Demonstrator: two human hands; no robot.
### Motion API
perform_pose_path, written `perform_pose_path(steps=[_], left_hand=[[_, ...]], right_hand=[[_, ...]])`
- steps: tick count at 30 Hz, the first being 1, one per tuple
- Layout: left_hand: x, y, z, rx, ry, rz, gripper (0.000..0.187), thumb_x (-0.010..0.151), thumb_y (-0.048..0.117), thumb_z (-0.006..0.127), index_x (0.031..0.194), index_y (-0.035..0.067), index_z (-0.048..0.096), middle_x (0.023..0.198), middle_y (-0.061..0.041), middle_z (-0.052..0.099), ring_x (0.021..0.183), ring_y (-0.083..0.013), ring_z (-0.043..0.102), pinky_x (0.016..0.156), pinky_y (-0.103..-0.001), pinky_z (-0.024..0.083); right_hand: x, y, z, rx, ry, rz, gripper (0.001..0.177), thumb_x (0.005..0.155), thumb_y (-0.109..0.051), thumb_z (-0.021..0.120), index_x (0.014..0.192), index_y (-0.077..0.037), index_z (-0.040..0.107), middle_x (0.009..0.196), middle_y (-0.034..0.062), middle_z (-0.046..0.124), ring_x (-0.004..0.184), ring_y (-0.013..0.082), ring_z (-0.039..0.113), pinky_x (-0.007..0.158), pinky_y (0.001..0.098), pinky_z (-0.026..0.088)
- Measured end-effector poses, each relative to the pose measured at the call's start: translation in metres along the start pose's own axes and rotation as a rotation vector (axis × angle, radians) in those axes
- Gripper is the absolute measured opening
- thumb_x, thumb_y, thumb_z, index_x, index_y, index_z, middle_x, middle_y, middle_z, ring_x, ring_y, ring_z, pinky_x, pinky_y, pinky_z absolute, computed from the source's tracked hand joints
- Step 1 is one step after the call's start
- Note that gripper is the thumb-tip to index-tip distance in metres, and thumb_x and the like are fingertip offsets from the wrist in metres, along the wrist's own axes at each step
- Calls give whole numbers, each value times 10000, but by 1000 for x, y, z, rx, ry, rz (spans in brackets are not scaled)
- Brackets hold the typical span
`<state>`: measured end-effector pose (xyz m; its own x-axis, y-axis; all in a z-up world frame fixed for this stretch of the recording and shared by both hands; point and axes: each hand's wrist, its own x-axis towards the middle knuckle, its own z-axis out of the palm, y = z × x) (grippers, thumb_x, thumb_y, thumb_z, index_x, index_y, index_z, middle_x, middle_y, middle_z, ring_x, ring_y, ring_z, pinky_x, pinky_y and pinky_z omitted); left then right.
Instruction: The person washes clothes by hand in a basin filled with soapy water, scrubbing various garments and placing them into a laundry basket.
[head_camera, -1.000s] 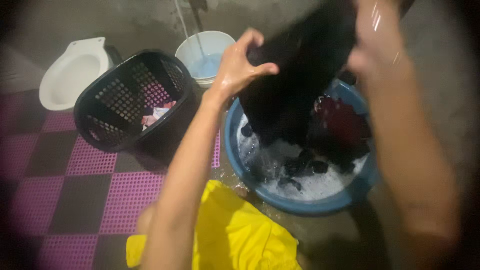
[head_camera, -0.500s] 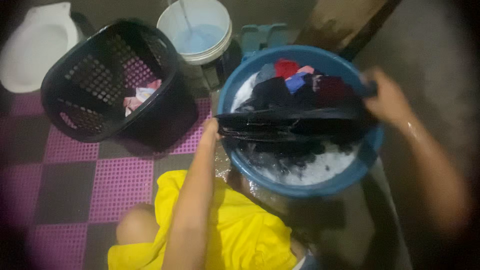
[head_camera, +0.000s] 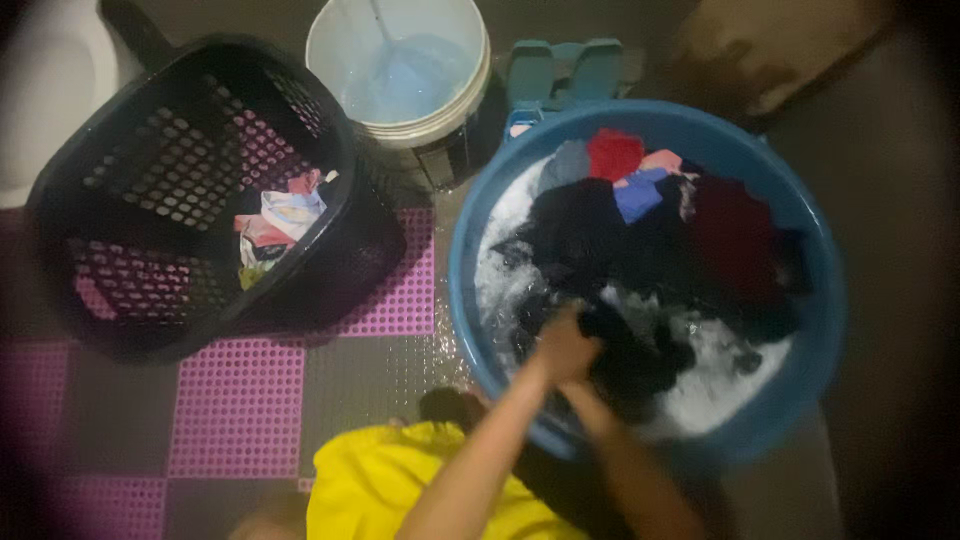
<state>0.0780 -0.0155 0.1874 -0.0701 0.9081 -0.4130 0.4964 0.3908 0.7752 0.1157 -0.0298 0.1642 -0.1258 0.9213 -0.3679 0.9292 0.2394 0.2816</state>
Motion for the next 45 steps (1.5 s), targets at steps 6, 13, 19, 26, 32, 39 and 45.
perform_pose_path(steps=[6,13,19,26,32,39,45], left_hand=[[-9,25,5,-200,-20,-5,559,857,298,705,1341,36,603,1363,-208,615,1267,-355,580,1038,-449,420],[31,-34,13,546,510,566,411,816,163,715,1209,49,671,1231,-181,692,1197,-347,637,1004,-447,524],[53,-18,-5,-1146,162,-782,596,996,563,577,1368,101,529,1319,-115,605,1241,-363,538,1078,-602,405],[55,5,-6,-1480,-271,-571,480,919,481,534,1136,76,671,1115,-131,717,1050,-343,657,968,-534,496],[21,67,-38,-1654,-474,-307,320,880,321,574,978,51,716,985,-128,755,928,-300,703,916,-450,555],[43,88,8,-1933,-587,-89,273,901,324,598,842,82,710,838,-119,732,815,-314,702,840,-465,562],[49,53,-5,-1815,-560,-173,482,875,410,544,1097,24,730,1089,-168,747,998,-345,695,963,-461,540]], right_hand=[[42,-13,59,-696,78,209,487,895,-353,751,1238,-37,611,1194,137,713,1040,239,666,871,375,509],[56,6,45,-281,-69,-135,483,888,-286,733,1244,9,593,1178,134,689,1039,269,648,904,408,510],[23,100,-30,2157,-257,0,328,889,-99,683,1183,32,621,1083,157,711,953,311,699,844,449,578],[-71,203,-210,2385,-82,-330,388,854,-12,718,1209,79,590,1110,178,712,1009,299,726,894,478,608],[-32,275,-222,1702,369,313,713,878,-255,799,1362,95,410,1143,207,642,1040,302,630,862,470,534],[8,204,-154,2467,261,-32,633,883,-264,790,1317,56,459,1141,183,649,1046,296,623,872,463,526],[18,184,-172,2675,204,-156,564,887,-272,782,1278,23,502,1139,162,656,1051,291,618,882,457,519]])
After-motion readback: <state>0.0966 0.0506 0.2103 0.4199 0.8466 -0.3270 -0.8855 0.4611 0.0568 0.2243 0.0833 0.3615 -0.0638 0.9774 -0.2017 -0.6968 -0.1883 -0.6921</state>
